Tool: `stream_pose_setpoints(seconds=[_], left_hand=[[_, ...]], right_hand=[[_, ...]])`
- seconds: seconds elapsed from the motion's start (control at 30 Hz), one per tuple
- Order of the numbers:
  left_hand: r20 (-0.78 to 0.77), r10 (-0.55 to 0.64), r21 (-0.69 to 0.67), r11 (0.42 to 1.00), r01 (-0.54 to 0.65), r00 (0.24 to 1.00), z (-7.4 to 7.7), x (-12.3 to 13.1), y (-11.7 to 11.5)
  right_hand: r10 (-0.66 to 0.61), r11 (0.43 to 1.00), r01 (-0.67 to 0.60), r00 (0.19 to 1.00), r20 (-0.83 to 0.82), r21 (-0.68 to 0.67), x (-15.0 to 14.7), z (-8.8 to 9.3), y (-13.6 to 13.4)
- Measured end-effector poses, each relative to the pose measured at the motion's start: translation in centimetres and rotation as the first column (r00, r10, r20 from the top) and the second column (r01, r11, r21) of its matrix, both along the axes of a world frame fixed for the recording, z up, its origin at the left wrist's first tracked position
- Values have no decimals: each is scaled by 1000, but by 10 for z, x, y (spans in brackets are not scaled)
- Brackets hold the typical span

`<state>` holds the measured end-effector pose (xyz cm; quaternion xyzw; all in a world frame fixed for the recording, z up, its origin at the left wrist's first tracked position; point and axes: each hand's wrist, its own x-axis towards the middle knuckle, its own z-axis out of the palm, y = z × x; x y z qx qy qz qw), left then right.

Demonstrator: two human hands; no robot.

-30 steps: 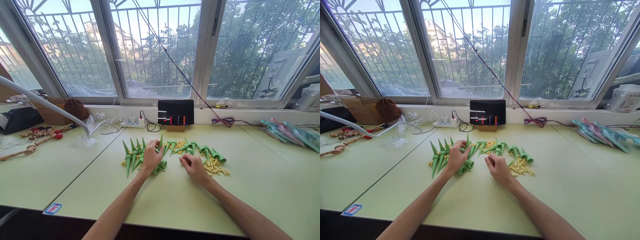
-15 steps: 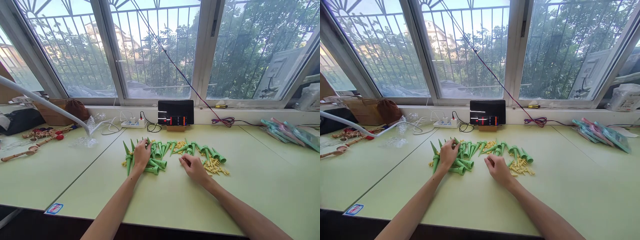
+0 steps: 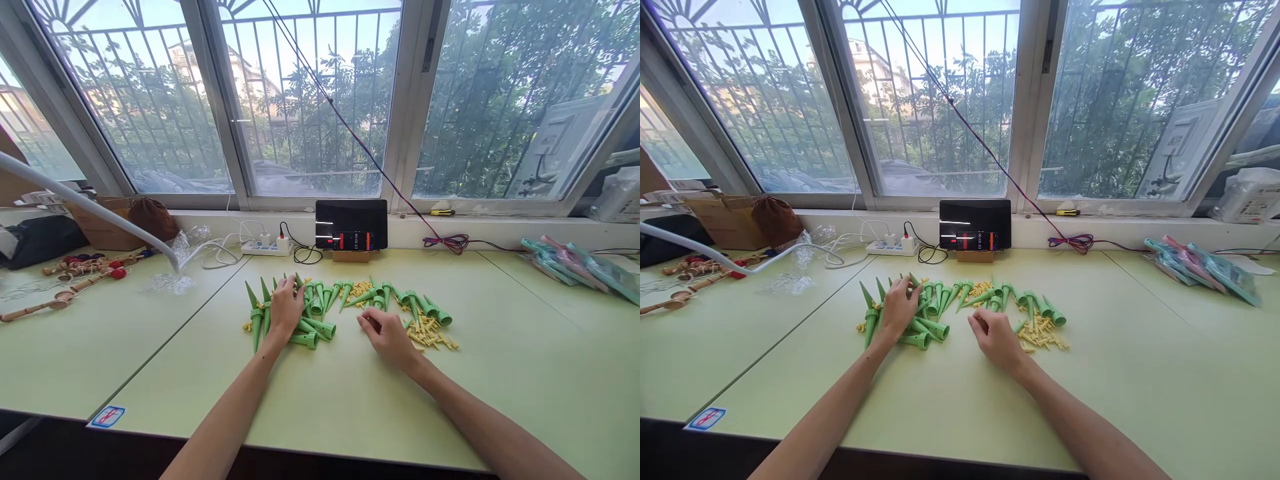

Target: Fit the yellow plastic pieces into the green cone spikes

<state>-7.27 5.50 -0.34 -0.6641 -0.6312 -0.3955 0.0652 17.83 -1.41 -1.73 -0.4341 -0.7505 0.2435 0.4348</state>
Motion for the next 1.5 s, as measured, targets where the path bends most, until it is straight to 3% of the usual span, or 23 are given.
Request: stream_pose_setpoints(seconds=[0.9, 1.5], left_hand=[[-62, 28, -143, 989, -37, 998, 1, 0, -1], [-56, 49, -63, 997, -52, 997, 1, -2, 0]], right_hand=[[25, 1000, -24, 999, 34, -6, 0, -1, 0], [25, 1000, -25, 999, 43, 12, 0, -1, 0]])
